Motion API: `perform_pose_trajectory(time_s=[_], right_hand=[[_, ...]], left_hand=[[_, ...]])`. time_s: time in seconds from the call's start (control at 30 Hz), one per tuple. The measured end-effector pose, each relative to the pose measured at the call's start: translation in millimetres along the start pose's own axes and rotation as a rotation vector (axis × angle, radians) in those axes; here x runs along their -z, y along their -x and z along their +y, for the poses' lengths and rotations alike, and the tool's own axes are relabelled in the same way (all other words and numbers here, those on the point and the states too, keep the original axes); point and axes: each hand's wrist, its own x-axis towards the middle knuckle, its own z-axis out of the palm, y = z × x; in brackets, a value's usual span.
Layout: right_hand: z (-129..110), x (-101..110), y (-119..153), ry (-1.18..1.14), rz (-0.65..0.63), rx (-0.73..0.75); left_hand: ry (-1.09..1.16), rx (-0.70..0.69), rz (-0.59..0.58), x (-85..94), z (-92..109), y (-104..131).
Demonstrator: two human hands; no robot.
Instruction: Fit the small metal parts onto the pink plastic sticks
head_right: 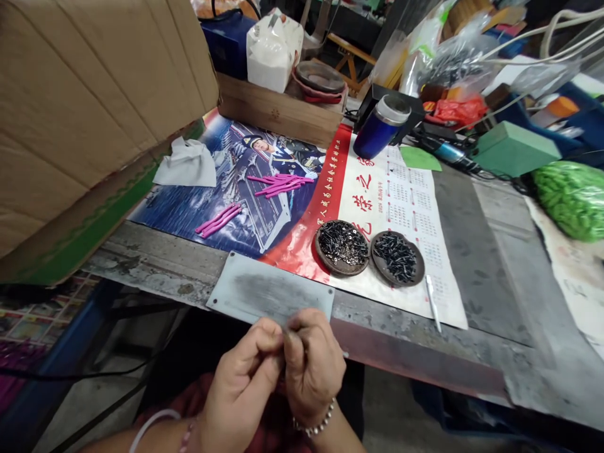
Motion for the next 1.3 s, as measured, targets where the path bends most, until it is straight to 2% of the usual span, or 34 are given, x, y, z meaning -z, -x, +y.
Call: perform_pose_trajectory(time_s=[0.1,0.23,0.3,0.57,0.7,0.93,1.1,1.3], right_hand=[[0.0,1.3,-1.1,0.005,0.012,-0.003],[-8.5,4.8,-7.3,-0.139,-0.199,-0.176],[-11.8,6.2,-8.5,-0.208,-0.266,-0.216],[-14.6,8.5,-10.7,-0.260,-0.296,-0.198],[-19.7,9.7,-12.7,-0.180,-0.276,-0.196],[-22.0,10.1,-3.8,0.000,-0.178,-0.079],[-21.5,6.1,2.3,-0.053,-0.116,-0.103],[-23.8,2.4,4.4,-0.086,-0.105,-0.125]], left_hand=[[-0.009,0.006,-0.020,0.6,0.2,1.3],[-0.005,0.006,0.000,3.2,1.2,1.1],[0.005,0.003,0.022,4.2,1.9,0.7],[-0.044,-0.040,0.024,5.2,-0.1,-2.4],[-0.062,-0.039,0.053,7.2,-0.7,-4.1],[-0.071,-0.083,0.047,9.1,-1.4,-3.4],[-0.019,-0.036,0.037,8.5,-1.3,-1.8],[-0.009,-0.016,0.019,6.2,3.0,1.2]])
